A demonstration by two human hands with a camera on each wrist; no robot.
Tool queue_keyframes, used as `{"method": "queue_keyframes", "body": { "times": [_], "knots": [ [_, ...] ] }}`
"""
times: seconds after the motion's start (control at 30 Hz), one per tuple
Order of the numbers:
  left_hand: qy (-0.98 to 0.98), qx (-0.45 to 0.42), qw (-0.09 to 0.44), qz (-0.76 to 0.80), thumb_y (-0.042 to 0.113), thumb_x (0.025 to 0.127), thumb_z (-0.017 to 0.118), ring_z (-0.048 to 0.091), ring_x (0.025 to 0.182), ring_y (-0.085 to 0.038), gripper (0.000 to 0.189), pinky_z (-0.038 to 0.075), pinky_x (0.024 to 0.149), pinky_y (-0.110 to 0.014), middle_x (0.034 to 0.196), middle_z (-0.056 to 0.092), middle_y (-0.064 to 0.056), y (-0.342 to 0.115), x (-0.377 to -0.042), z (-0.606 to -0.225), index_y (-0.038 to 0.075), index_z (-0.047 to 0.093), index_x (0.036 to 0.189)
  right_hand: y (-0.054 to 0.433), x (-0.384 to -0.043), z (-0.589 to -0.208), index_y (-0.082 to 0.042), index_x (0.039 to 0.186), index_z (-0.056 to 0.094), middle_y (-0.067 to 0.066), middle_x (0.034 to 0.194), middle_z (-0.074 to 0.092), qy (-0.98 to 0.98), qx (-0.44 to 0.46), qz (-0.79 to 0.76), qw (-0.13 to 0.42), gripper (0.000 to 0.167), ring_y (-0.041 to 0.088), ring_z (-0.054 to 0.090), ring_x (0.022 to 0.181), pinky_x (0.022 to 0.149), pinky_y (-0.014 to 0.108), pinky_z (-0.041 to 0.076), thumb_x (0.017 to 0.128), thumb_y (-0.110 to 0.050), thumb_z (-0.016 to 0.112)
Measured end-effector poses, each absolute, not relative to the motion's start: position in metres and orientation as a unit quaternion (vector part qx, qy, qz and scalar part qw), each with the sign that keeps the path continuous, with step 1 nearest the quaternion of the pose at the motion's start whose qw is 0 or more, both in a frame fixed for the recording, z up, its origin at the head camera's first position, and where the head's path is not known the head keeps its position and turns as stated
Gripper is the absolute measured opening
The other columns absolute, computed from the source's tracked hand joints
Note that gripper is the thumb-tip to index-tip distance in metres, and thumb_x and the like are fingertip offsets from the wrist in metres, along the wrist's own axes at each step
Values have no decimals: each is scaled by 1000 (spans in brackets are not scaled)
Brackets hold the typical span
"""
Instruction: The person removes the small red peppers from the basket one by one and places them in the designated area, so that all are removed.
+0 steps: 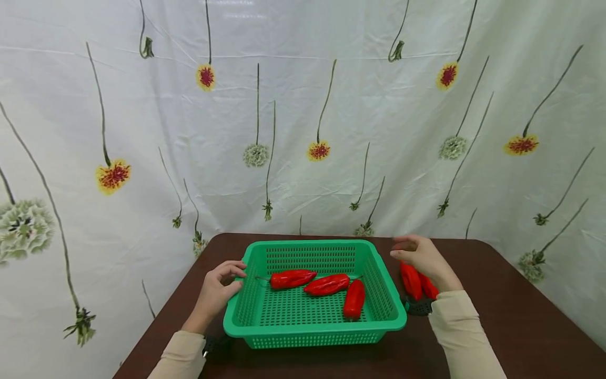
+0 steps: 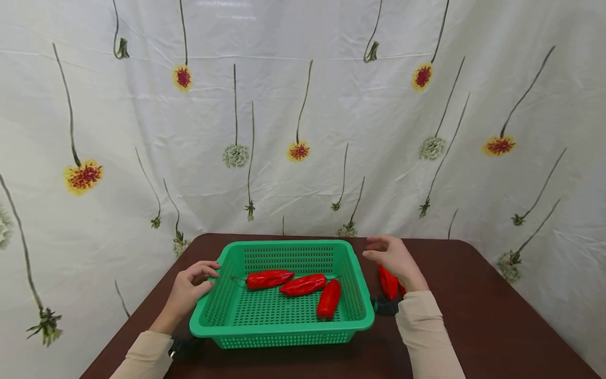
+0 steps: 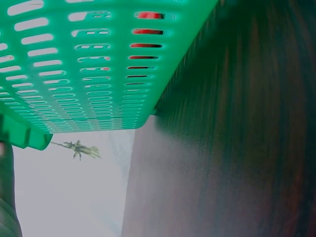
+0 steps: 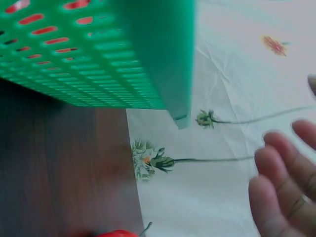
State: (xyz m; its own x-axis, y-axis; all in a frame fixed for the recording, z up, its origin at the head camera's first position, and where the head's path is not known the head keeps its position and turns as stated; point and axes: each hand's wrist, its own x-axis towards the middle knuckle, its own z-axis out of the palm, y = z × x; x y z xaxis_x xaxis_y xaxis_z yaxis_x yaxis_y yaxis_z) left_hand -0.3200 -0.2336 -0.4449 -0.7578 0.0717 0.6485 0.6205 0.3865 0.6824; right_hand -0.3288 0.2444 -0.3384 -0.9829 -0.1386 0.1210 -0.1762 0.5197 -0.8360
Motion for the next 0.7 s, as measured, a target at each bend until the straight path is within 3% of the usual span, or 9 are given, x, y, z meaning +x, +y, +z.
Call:
{"method": "queue_keyframes", "body": {
  "times": [0.23,0.43,0.7],
  "knots": [
    [-787,-224,269,-508,-15,84,58,56,110,9,26,52,81,-26,116,67,-18,-234,-321,-445,6,72,89,230,-332,-316,-1,143,49,23,133,60,-872,155,464,-16,50,33,64,115,93,41,54,98,-20,64],
    [-784,-228,273,-509,-16,84,57,56,111,9,27,52,80,-26,116,66,-18,-234,-321,-446,6,72,89,216,-343,-300,-2,142,50,23,137,58,-865,203,453,-67,50,34,62,119,98,45,53,97,-19,65],
    [-784,-228,273,-509,-15,84,58,56,111,9,26,52,80,-26,115,66,-19,-233,-322,-445,6,71,88,195,-368,-303,-1,136,56,20,131,63,-853,255,437,-130,44,27,65,113,100,52,50,95,-16,66]
  ]
}}
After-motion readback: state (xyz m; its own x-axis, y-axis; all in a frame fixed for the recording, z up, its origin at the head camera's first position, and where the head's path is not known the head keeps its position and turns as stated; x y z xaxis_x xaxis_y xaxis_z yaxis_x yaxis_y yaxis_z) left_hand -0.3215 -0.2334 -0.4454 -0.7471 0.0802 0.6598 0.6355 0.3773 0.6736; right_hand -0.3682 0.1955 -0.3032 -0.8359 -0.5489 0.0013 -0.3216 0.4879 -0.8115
